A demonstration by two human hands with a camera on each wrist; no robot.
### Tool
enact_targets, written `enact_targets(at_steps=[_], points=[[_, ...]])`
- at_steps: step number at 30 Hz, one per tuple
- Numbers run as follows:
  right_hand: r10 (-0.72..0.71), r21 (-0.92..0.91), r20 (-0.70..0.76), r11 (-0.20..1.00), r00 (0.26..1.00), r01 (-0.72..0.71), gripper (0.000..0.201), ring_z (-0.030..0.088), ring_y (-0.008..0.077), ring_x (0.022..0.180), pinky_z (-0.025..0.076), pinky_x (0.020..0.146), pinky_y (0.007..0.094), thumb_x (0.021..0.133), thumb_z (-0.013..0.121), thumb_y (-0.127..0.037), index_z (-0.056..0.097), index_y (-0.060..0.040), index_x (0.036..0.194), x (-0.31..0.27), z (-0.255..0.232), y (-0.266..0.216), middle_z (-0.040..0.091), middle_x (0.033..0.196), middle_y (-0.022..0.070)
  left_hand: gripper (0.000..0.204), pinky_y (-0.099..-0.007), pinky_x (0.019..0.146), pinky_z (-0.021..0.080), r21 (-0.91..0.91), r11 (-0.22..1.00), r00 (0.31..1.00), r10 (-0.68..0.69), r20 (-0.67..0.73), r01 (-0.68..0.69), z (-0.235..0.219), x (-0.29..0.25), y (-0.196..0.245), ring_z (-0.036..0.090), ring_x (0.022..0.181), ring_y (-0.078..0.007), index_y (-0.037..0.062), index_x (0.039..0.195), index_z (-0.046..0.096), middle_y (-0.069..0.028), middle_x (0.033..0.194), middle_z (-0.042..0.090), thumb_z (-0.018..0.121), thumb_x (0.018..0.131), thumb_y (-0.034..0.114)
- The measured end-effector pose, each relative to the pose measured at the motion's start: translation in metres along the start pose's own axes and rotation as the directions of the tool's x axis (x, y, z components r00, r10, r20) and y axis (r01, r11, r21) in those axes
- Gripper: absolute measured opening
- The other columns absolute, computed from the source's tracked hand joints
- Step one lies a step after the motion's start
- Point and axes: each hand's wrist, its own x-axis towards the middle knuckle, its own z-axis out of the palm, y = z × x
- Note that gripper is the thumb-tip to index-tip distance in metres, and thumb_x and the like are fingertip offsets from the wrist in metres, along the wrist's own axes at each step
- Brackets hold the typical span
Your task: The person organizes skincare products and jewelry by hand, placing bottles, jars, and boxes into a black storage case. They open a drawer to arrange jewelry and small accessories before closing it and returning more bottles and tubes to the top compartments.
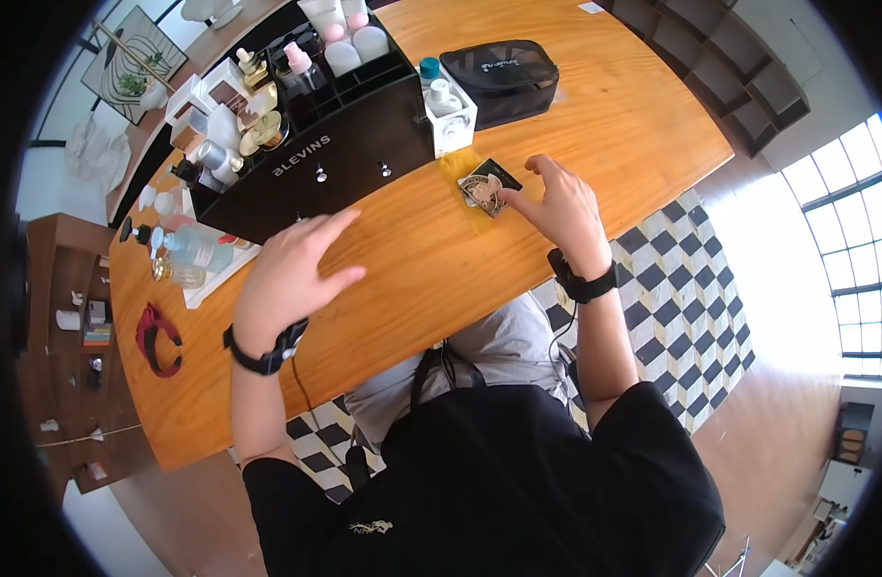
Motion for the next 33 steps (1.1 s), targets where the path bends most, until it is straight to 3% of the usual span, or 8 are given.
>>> enact_targets(at_steps=[2,6,12,16,28,29,30,33], points=[[0.049,0.045,-0.03,0.998,0.998,-0.048,0.058,0.073,0.0389,0.107,0.056,0.09,0.0469,0.088,0.085,-0.044,0.069,-0.0008,0.123,-0.002,-0.001,-0.005,0.076,0.116,0.02,0.069,-0.0471,0.103,0.056,-0.056,0.998,0.999,-0.011,-0.051,0.008,0.013,0.032,-0.002,0.071,0.118,-0.0413,0.0054,0.149,0.062,-0.0219,0.13,0.074,0.085,0.09,0.032],[0.063,0.077,0.047,0.995,0.997,-0.067,0.057,0.073,0.0388,0.107,0.057,0.089,0.0462,0.089,0.085,-0.043,0.069,0.0001,0.123,-0.009,-0.009,-0.013,0.076,0.116,0.0192,0.079,-0.0478,0.099,0.059,-0.196,0.978,0.98,-0.111,-0.167,0.077,0.047,0.074,-0.015,0.075,0.113,-0.0413,0.0057,0.155,0.058,-0.0234,0.129,0.075,0.087,0.09,0.039],[0.039,0.035,0.042,0.999,0.998,-0.04,0.053,0.072,0.0403,0.105,0.057,0.089,0.0472,0.091,0.083,-0.038,0.068,0.0002,0.124,-0.014,0.0,-0.003,0.076,0.118,0.0192,0.083,-0.0449,0.109,0.055,-0.341,0.927,0.982,-0.182,-0.04,0.158,0.064,0.094,-0.027,0.069,0.132,-0.0394,0.0042,0.156,0.056,-0.0275,0.143,0.069,0.088,0.09,0.042],[-0.087,0.031,0.028,0.996,0.996,0.086,0.055,0.072,0.0406,0.105,0.057,0.089,0.0472,0.09,0.083,-0.037,0.066,0.0001,0.128,-0.003,0.008,-0.006,0.075,0.117,0.0197,0.082,-0.0444,0.116,0.051,-0.443,0.887,0.99,-0.144,0.001,0.129,0.075,0.1,-0.04,0.061,0.143,-0.0392,0.0017,0.156,0.056,-0.028,0.151,0.064,0.087,0.091,0.042],[-0.153,-0.18,0.231,0.964,0.961,0.196,0.053,0.072,0.0387,0.099,0.056,0.083,0.0479,0.086,0.083,-0.038,0.064,-0.0018,0.119,0.024,0.021,-0.026,0.072,0.1,0.0184,0.083,-0.0471,0.119,0.047,-0.37,0.915,0.976,-0.094,0.195,0.162,0.051,0.068,-0.007,0.058,0.145,-0.0404,-0.0014,0.154,0.055,-0.0272,0.154,0.061,0.085,0.092,0.045],[-0.184,-0.191,0.204,0.956,0.962,0.223,0.052,0.072,0.0386,0.096,0.057,0.082,0.0482,0.084,0.084,-0.038,0.064,-0.0016,0.116,0.023,0.021,-0.024,0.073,0.097,0.0182,0.08,-0.0483,0.114,0.051,-0.378,0.921,0.994,-0.064,0.093,0.095,0.064,0.064,-0.008,0.064,0.135,-0.0451,-0.0041,0.15,0.057,-0.0305,0.143,0.067,0.086,0.091,0.041],[-0.185,-0.195,0.208,0.954,0.961,0.226,0.052,0.072,0.0386,0.096,0.057,0.082,0.0482,0.084,0.084,-0.038,0.064,-0.0016,0.116,0.021,0.019,-0.023,0.073,0.097,0.0182,0.08,-0.0483,0.114,0.051,-0.384,0.919,0.994,-0.065,0.091,0.096,0.066,0.06,-0.003,0.064,0.135,-0.0451,-0.0041,0.15,0.057,-0.0305,0.143,0.067,0.086,0.091,0.041],[-0.177,-0.162,0.205,0.964,0.963,0.212,0.048,0.071,0.039,0.095,0.056,0.08,0.049,0.083,0.083,-0.036,0.066,-0.0016,0.112,0.02,0.009,-0.019,0.072,0.094,0.0187,0.072,-0.0512,0.1,0.057,-0.356,0.934,1.0,0.01,-0.012,-0.014,0.072,0.05,0.011,0.073,0.111,-0.0484,-0.0078,0.143,0.06,-0.0326,0.113,0.075,0.086,0.09,0.033]])
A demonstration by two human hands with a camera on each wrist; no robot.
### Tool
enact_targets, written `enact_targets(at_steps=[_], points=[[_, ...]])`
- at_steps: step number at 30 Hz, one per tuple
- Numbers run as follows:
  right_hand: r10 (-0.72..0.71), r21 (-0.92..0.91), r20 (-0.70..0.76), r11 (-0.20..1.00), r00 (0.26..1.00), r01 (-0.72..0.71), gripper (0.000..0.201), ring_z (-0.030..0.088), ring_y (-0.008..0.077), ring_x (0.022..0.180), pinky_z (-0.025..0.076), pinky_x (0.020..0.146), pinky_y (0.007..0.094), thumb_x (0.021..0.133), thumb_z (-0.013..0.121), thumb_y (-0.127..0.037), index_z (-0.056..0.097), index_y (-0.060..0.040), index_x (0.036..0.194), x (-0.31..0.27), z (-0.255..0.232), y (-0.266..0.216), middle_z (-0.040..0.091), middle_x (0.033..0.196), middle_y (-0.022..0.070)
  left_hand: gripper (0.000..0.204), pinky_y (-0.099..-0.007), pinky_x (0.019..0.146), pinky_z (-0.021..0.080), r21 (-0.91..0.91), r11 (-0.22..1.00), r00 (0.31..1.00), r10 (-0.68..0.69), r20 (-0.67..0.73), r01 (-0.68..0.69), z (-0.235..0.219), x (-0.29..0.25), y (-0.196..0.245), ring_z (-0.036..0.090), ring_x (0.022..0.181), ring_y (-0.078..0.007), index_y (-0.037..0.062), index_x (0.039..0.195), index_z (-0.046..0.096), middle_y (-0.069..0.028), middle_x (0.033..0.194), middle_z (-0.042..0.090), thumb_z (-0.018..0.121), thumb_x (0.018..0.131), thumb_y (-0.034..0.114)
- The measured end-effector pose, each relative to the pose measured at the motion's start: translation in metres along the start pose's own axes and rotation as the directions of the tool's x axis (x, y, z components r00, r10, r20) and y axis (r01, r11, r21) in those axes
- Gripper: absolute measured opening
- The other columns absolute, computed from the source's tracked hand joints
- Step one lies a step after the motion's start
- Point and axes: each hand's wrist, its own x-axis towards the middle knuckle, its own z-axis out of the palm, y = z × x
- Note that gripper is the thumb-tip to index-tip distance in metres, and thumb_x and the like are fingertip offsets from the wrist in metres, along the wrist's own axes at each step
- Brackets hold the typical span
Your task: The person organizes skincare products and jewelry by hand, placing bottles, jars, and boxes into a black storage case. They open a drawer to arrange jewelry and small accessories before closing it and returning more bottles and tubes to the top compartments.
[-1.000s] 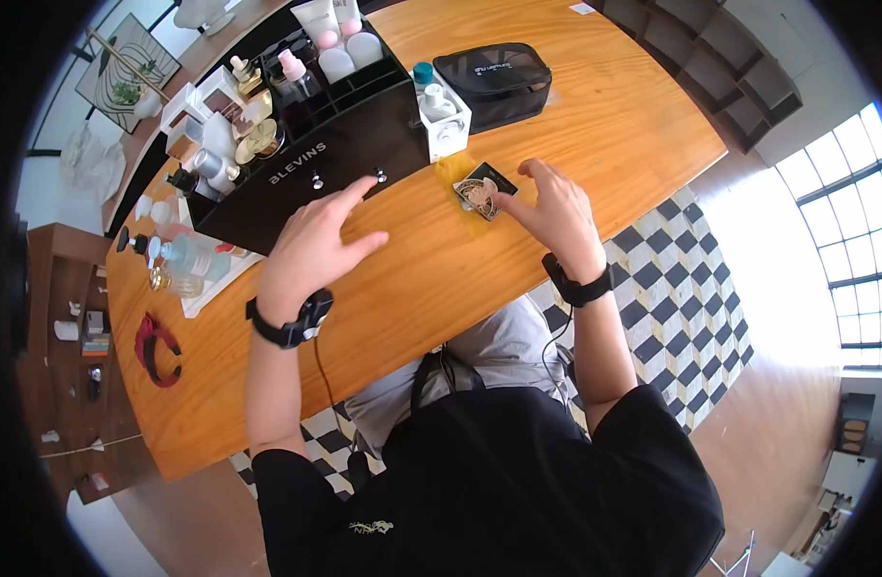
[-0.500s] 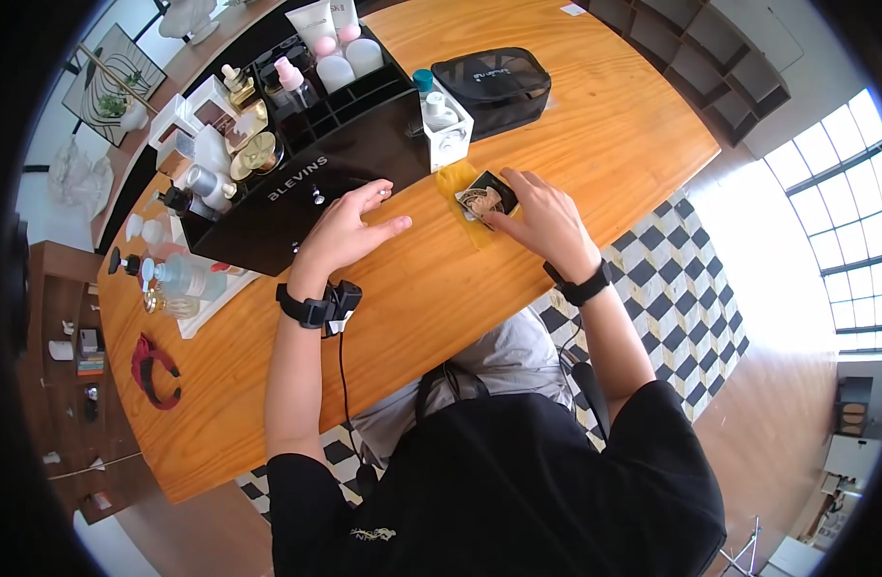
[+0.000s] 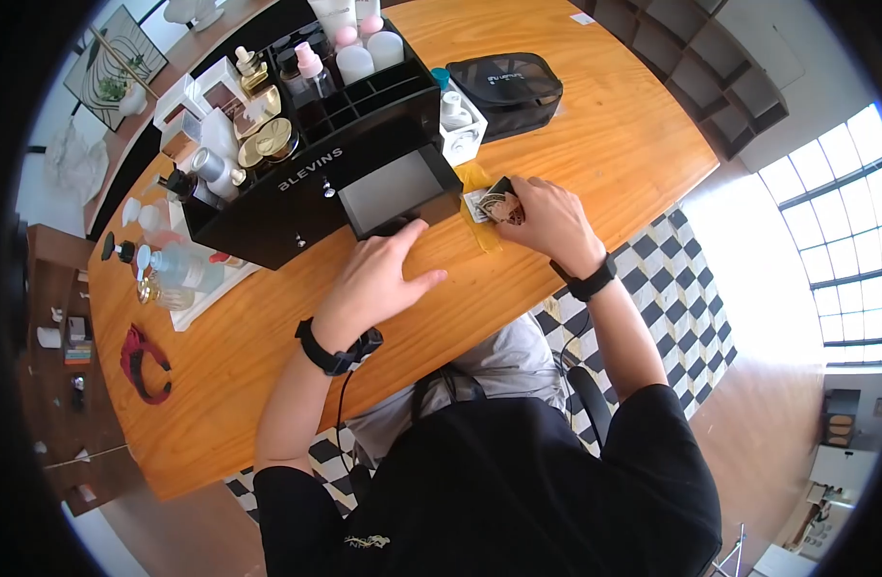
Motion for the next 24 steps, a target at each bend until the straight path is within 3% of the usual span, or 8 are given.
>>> enact_targets(at_steps=[3,6,7,9,10,11,16,24], points=[[0.067,0.017,0.008,0.998,0.998,-0.067,0.047,0.072,0.0399,0.096,0.056,0.081,0.0476,0.08,0.082,-0.034,0.07,-0.001,0.113,-0.002,-0.017,0.008,0.073,0.096,0.0205,0.068,-0.0514,0.099,0.057,0.045,0.999,0.999,-0.015,0.029,0.014,0.007,-0.009,0.007,0.073,0.109,-0.0474,-0.0083,0.141,0.06,-0.0322,0.111,0.075,0.085,0.091,0.032],[0.103,0.163,-0.111,0.983,0.988,-0.085,0.059,0.074,0.0373,0.094,0.058,0.083,0.0424,0.079,0.085,-0.037,0.074,-0.001,0.125,0.003,-0.057,0.001,0.076,0.104,0.0218,0.068,-0.052,0.094,0.059,0.065,0.996,0.999,0.054,0.008,-0.055,0.02,-0.012,0.002,0.074,0.104,-0.047,-0.0085,0.139,0.058,-0.0294,0.108,0.076,0.084,0.093,0.034],[0.096,0.16,-0.112,0.984,0.989,-0.077,0.059,0.074,0.0373,0.094,0.058,0.083,0.0424,0.079,0.085,-0.037,0.074,-0.001,0.125,0.008,-0.069,-0.005,0.076,0.104,0.0218,0.068,-0.0521,0.092,0.059,0.094,0.992,0.997,0.081,0.004,-0.081,0.022,-0.014,0.002,0.074,0.103,-0.0466,-0.0083,0.139,0.058,-0.0284,0.108,0.077,0.084,0.093,0.035],[-0.001,0.238,-0.079,0.971,0.997,0.02,0.066,0.068,0.0263,0.089,0.055,0.08,0.0357,0.078,0.086,-0.034,0.072,0.0017,0.131,0.02,-0.089,-0.023,0.079,0.109,0.0159,0.069,-0.0517,0.09,0.06,0.116,0.989,0.996,0.089,0.02,-0.09,0.024,-0.019,0.007,0.074,0.102,-0.045,-0.0071,0.138,0.057,-0.0271,0.109,0.077,0.083,0.093,0.038],[-0.04,0.277,-0.052,0.959,0.998,0.052,0.061,0.067,0.0265,0.083,0.053,0.076,0.0353,0.077,0.087,-0.035,0.074,0.0027,0.123,0.026,-0.097,-0.041,0.078,0.102,0.0161,0.069,-0.0513,0.09,0.06,0.129,0.987,0.996,0.089,0.019,-0.091,0.025,-0.022,0.01,0.075,0.102,-0.0443,-0.0071,0.14,0.057,-0.0268,0.11,0.077,0.082,0.094,0.038],[-0.041,0.279,-0.051,0.959,0.998,0.053,0.061,0.067,0.0265,0.083,0.053,0.076,0.0353,0.077,0.087,-0.035,0.074,0.0027,0.123,0.033,-0.094,-0.053,0.078,0.102,0.0161,0.07,-0.0509,0.089,0.06,0.143,0.985,0.996,0.09,0.02,-0.092,0.026,-0.024,0.013,0.075,0.102,-0.0435,-0.0071,0.141,0.057,-0.0264,0.111,0.077,0.082,0.094,0.039],[-0.326,0.106,0.309,0.945,0.893,0.309,0.049,0.073,0.0402,0.08,0.058,0.076,0.0454,0.082,0.08,-0.04,0.075,0.0034,0.105,0.075,-0.056,-0.094,0.075,0.086,0.0212,0.074,-0.0511,0.088,0.06,0.166,0.984,0.997,0.064,0.039,-0.069,0.028,-0.025,0.014,0.075,0.104,-0.042,-0.0073,0.146,0.055,-0.0253,0.114,0.077,0.081,0.094,0.039],[-0.36,-0.085,0.525,0.879,0.771,0.469,0.044,0.077,0.0437,0.093,0.061,0.086,0.0485,0.092,0.072,-0.042,0.079,0.0008,0.093,0.112,0.003,-0.102,0.079,0.092,0.0239,0.075,-0.0517,0.089,0.06,0.161,0.986,0.998,0.032,0.05,-0.039,0.03,-0.028,0.015,0.075,0.103,-0.0422,-0.0059,0.148,0.055,-0.0245,0.117,0.076,0.08,0.095,0.04]])
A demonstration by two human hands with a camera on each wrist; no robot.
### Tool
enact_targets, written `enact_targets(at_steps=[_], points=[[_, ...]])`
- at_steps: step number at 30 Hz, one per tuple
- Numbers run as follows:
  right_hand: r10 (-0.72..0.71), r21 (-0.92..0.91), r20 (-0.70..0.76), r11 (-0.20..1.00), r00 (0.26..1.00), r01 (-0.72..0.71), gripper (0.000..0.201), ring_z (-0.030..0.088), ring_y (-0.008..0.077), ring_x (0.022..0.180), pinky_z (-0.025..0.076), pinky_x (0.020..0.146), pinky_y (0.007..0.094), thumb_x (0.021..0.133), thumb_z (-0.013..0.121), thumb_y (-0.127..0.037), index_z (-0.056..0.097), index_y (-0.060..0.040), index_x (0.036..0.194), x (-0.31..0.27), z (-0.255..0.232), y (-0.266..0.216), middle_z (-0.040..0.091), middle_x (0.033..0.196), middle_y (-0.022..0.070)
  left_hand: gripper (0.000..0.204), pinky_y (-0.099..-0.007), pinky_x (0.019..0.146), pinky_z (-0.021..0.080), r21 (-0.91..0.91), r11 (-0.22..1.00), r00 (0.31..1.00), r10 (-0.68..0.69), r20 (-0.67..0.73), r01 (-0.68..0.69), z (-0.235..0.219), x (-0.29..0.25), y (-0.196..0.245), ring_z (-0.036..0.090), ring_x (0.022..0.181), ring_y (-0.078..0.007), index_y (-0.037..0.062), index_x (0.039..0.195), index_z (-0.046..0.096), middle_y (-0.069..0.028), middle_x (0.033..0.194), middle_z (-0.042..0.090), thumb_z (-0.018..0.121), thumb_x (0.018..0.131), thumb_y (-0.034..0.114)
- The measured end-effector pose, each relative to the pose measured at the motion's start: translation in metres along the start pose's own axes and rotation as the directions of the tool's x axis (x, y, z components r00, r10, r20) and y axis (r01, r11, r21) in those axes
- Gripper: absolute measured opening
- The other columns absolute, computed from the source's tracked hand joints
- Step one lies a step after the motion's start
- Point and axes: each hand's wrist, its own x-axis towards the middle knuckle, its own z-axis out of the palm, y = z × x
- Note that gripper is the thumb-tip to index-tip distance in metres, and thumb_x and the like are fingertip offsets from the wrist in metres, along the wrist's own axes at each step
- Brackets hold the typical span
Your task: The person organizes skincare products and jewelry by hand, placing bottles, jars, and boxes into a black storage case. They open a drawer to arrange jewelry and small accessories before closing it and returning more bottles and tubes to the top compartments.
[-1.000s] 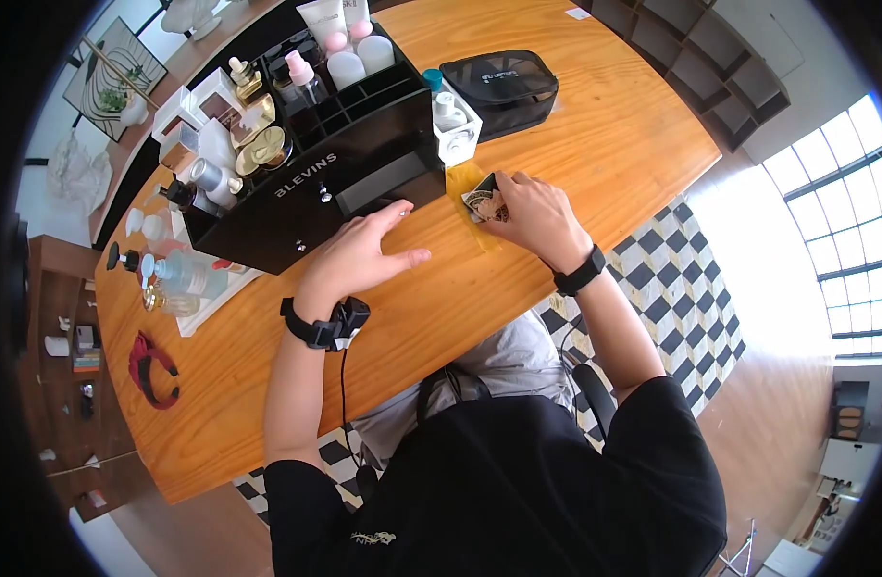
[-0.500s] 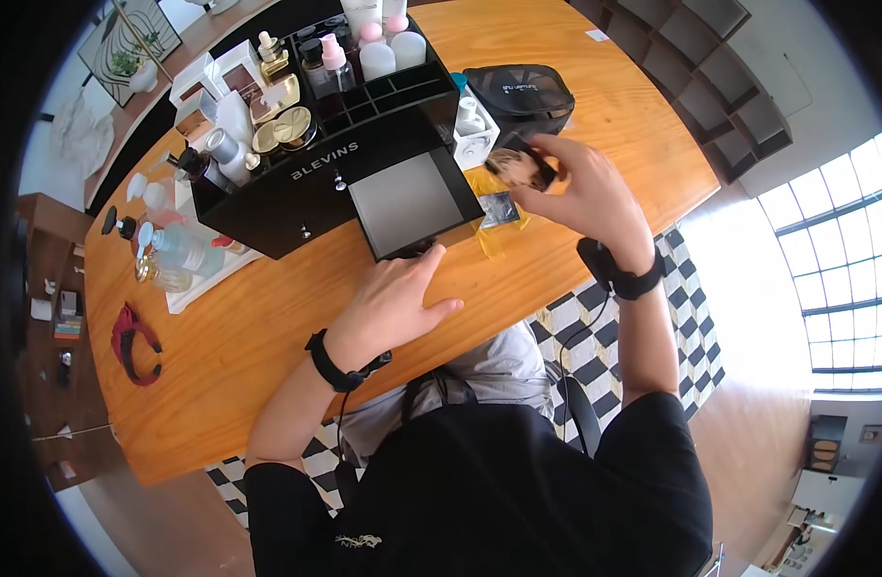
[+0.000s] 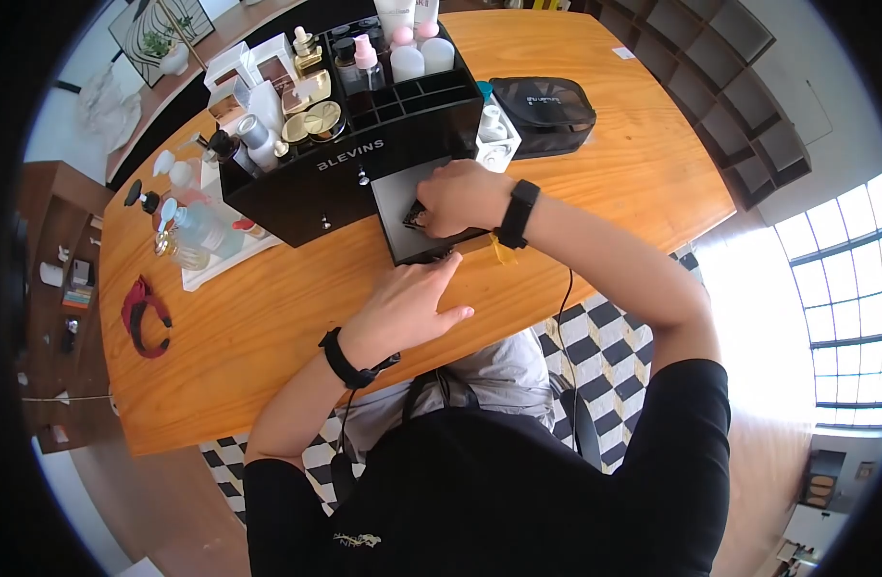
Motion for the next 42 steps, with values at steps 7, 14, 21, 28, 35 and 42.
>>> enact_targets(at_steps=[7,14,21,28,35,42], points=[[0.032,-0.017,0.064,0.999,0.997,-0.031,0.05,0.076,0.0422,0.102,0.061,0.091,0.0483,0.093,0.074,-0.047,0.077,0.0,0.111,-0.008,-0.01,-0.001,0.079,0.1,0.0222,0.075,-0.051,0.088,0.06,-0.006,1.0,1.0,0.004,-0.004,-0.004,0.003,0.0,-0.001,0.075,0.103,-0.0421,-0.0061,0.148,0.055,-0.0244,0.116,0.076,0.081,0.094,0.039],[0.019,0.215,-0.212,0.976,0.977,0.028,0.037,0.075,0.0395,0.092,0.059,0.083,0.0462,0.097,0.075,-0.037,0.077,-0.003,0.112,-0.082,-0.055,0.054,0.078,0.093,0.0176,0.073,-0.0503,0.089,0.06,-0.021,1.0,0.999,0.008,-0.035,-0.009,0.008,0.0,-0.005,0.075,0.104,-0.0422,-0.0063,0.146,0.057,-0.0248,0.118,0.076,0.081,0.094,0.038],[0.167,0.236,-0.15,0.963,0.975,-0.129,0.034,0.072,0.0356,0.105,0.056,0.09,0.0453,0.092,0.081,-0.029,0.076,-0.0068,0.116,-0.094,0.05,0.112,0.076,0.108,0.0149,0.071,-0.0508,0.092,0.06,-0.058,0.998,0.999,-0.033,0.002,0.033,-0.005,0.002,0.007,0.075,0.105,-0.0451,-0.0074,0.145,0.058,-0.0263,0.118,0.077,0.083,0.093,0.034],[0.173,0.275,-0.236,0.956,0.956,-0.105,0.032,0.07,0.0384,0.103,0.054,0.085,0.0489,0.086,0.086,-0.029,0.072,-0.0062,0.104,-0.088,0.073,0.11,0.072,0.102,0.015,0.074,-0.0516,0.099,0.057,-0.104,0.992,0.994,0.065,-0.085,-0.074,-0.004,-0.026,0.019,0.071,0.119,-0.0446,-0.0044,0.151,0.055,-0.0283,0.14,0.068,0.084,0.092,0.031],[0.107,0.425,-0.216,0.905,0.971,-0.006,0.018,0.069,0.0327,0.082,0.053,0.072,0.0402,0.094,0.08,-0.018,0.072,-0.0033,0.102,-0.111,0.024,0.132,0.073,0.091,0.0136,0.061,-0.047,0.105,0.054,-0.26,0.965,0.979,-0.047,-0.197,-0.006,-0.006,-0.075,0.011,0.068,0.126,-0.0429,-0.0042,0.141,0.064,-0.0261,0.143,0.068,0.085,0.09,0.023],[-0.009,0.382,-0.448,0.902,0.894,0.201,0.017,0.071,0.0312,0.081,0.055,0.073,0.04,0.097,0.077,-0.011,0.075,-0.0038,0.112,-0.099,-0.034,0.083,0.075,0.091,0.0153,0.06,-0.0469,0.106,0.053,-0.368,0.92,0.941,-0.235,-0.244,0.134,0.006,-0.099,0.007,0.068,0.126,-0.0418,-0.0024,0.141,0.065,-0.0245,0.139,0.071,0.086,0.091,0.023]])
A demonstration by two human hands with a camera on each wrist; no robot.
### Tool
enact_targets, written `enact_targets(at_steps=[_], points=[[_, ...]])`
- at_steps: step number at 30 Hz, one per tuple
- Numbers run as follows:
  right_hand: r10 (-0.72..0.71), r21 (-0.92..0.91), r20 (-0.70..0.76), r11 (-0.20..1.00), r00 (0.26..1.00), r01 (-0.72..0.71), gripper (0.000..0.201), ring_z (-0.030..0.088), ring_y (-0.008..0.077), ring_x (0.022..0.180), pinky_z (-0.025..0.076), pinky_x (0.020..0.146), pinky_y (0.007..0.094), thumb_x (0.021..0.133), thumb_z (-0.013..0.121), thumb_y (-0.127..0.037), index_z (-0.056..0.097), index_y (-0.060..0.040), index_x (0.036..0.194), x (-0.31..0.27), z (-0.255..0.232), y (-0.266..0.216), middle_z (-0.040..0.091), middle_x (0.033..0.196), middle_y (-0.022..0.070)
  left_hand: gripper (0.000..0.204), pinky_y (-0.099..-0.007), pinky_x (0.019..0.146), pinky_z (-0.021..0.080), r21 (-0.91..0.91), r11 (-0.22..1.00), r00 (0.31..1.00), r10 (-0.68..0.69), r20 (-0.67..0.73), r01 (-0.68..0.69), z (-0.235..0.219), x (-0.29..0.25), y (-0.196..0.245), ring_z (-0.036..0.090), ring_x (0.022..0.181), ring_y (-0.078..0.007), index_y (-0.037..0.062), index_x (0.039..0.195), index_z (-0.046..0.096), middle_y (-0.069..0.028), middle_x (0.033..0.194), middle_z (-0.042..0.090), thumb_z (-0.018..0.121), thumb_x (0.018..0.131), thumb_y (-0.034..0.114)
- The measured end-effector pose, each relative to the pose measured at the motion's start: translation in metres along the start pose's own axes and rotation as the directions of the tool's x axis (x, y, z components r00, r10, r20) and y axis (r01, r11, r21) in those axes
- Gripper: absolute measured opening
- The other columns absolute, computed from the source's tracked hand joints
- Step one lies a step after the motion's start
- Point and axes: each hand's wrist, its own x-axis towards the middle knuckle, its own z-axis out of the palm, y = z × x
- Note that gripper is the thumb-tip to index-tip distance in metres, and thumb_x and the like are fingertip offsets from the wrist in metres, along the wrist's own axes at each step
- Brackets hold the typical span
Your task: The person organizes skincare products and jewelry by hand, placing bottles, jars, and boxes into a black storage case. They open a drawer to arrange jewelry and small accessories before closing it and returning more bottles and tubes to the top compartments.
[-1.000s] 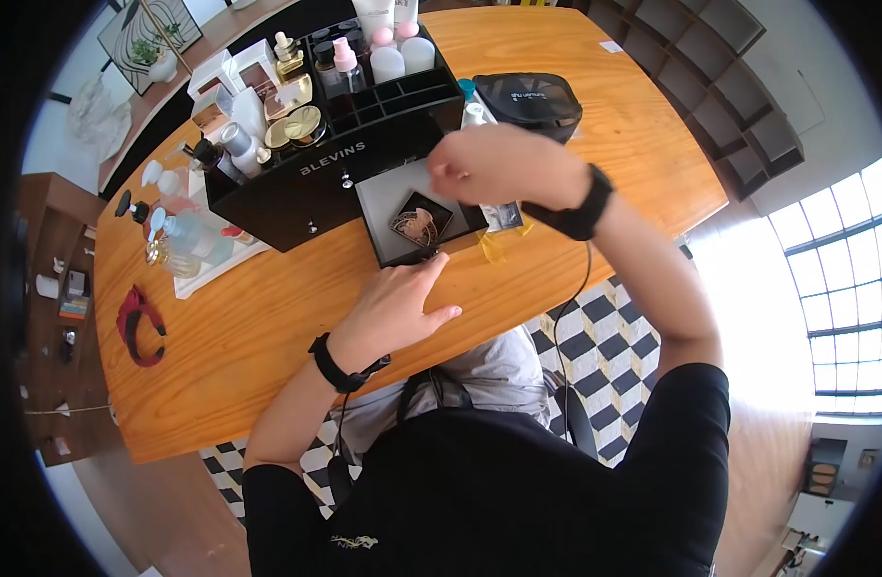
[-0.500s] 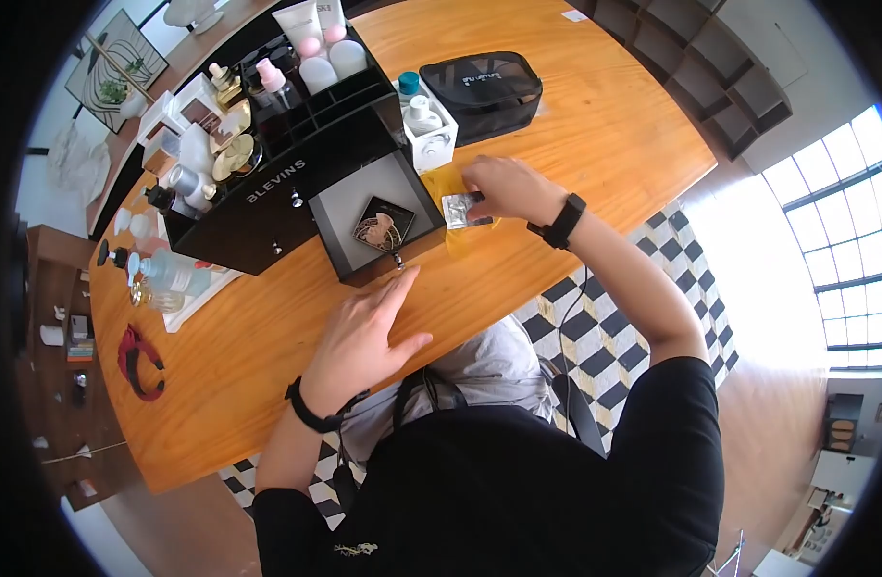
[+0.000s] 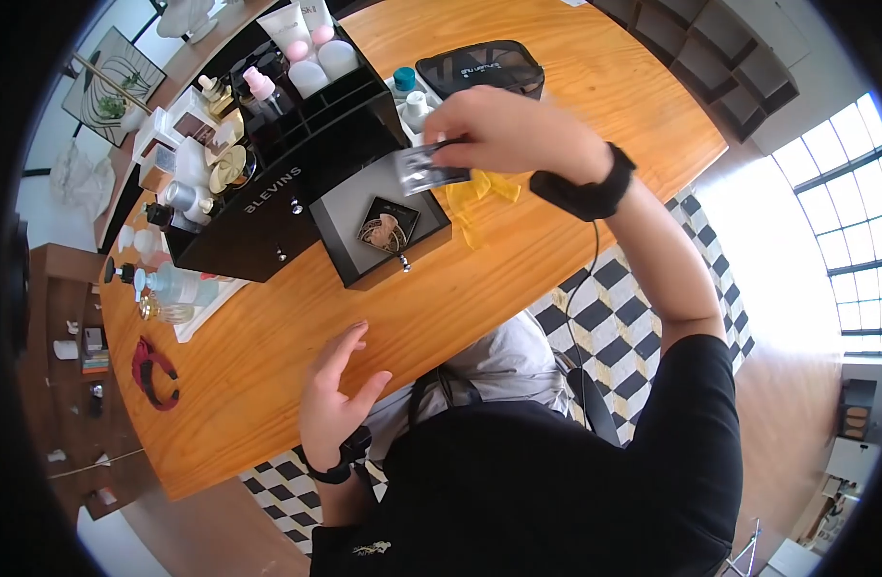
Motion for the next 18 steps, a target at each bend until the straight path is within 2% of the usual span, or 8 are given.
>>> enact_targets(at_steps=[1,4,8,11,12,14,18], points=[[-0.127,-0.021,-0.019,0.992,0.992,0.127,0.016,0.072,0.0332,0.081,0.056,0.073,0.0418,0.097,0.076,-0.011,0.075,-0.0038,0.111,0.009,0.007,-0.009,0.075,0.09,0.016,0.06,-0.0466,0.106,0.053,0.006,1.0,1.0,-0.001,-0.004,0.001,0.001,-0.001,0.001,0.069,0.125,-0.0416,-0.002,0.142,0.066,-0.0241,0.138,0.071,0.086,0.091,0.023],[-0.075,-0.202,0.097,0.975,0.992,0.094,0.014,0.073,0.0425,0.088,0.058,0.077,0.0481,0.097,0.072,-0.01,0.076,-0.0031,0.108,0.031,0.031,-0.036,0.077,0.092,0.0195,0.061,-0.0467,0.104,0.054,0.0,1.0,0.997,-0.008,0.077,0.008,0.001,-0.007,0.005,0.069,0.122,-0.0418,-0.0017,0.142,0.066,-0.0236,0.136,0.072,0.086,0.091,0.025],[-0.155,-0.145,0.085,0.975,0.984,0.166,0.016,0.075,0.0413,0.089,0.059,0.079,0.0482,0.097,0.07,-0.01,0.077,-0.0038,0.11,0.055,0.062,-0.03,0.077,0.092,0.0206,0.061,-0.0472,0.102,0.055,-0.003,1.0,0.997,0.026,0.073,-0.026,0.001,-0.011,0.004,0.07,0.12,-0.042,-0.0017,0.142,0.066,-0.0236,0.134,0.073,0.087,0.091,0.026],[-0.123,-0.135,0.063,0.982,0.99,0.13,0.016,0.075,0.0408,0.087,0.059,0.078,0.0477,0.098,0.068,-0.01,0.077,-0.0037,0.11,0.061,0.068,-0.027,0.078,0.092,0.0195,0.061,-0.0478,0.1,0.055,0.029,0.998,0.997,0.047,0.063,-0.049,0.0,-0.014,0.002,0.07,0.119,-0.0426,-0.0018,0.141,0.066,-0.0236,0.133,0.073,0.087,0.091,0.025],[-0.121,-0.137,0.066,0.982,0.991,0.129,0.016,0.075,0.0408,0.087,0.059,0.078,0.0477,0.098,0.068,-0.01,0.077,-0.0037,0.11,0.061,0.066,-0.026,0.078,0.092,0.0195,0.059,-0.0466,0.1,0.056,0.019,0.998,0.997,0.053,0.055,-0.054,0.0,-0.015,0.002,0.071,0.117,-0.0423,-0.0029,0.139,0.067,-0.0246,0.13,0.074,0.087,0.09,0.023],[-0.216,0.048,-0.015,0.975,0.976,0.216,0.015,0.075,0.0374,0.083,0.059,0.075,0.045,0.1,0.069,-0.011,0.075,-0.0026,0.109,0.058,0.055,-0.02,0.077,0.089,0.0168,0.058,-0.0454,0.1,0.056,0.005,0.998,0.997,0.058,0.043,-0.058,0.0,-0.017,0.001,0.072,0.114,-0.042,-0.0039,0.137,0.068,-0.0257,0.127,0.074,0.088,0.088,0.02],[-0.13,0.079,0.023,0.989,0.991,0.128,0.018,0.074,0.0336,0.078,0.058,0.072,0.0407,0.1,0.071,-0.016,0.075,-0.001,0.109,0.03,0.022,0.003,0.077,0.086,0.0142,0.058,-0.0468,0.099,0.056,-0.007,0.997,0.995,0.077,0.057,-0.077,-0.003,-0.019,-0.001,0.071,0.115,-0.0428,-0.0034,0.138,0.067,-0.0251,0.128,0.074,0.087,0.089,0.021]])
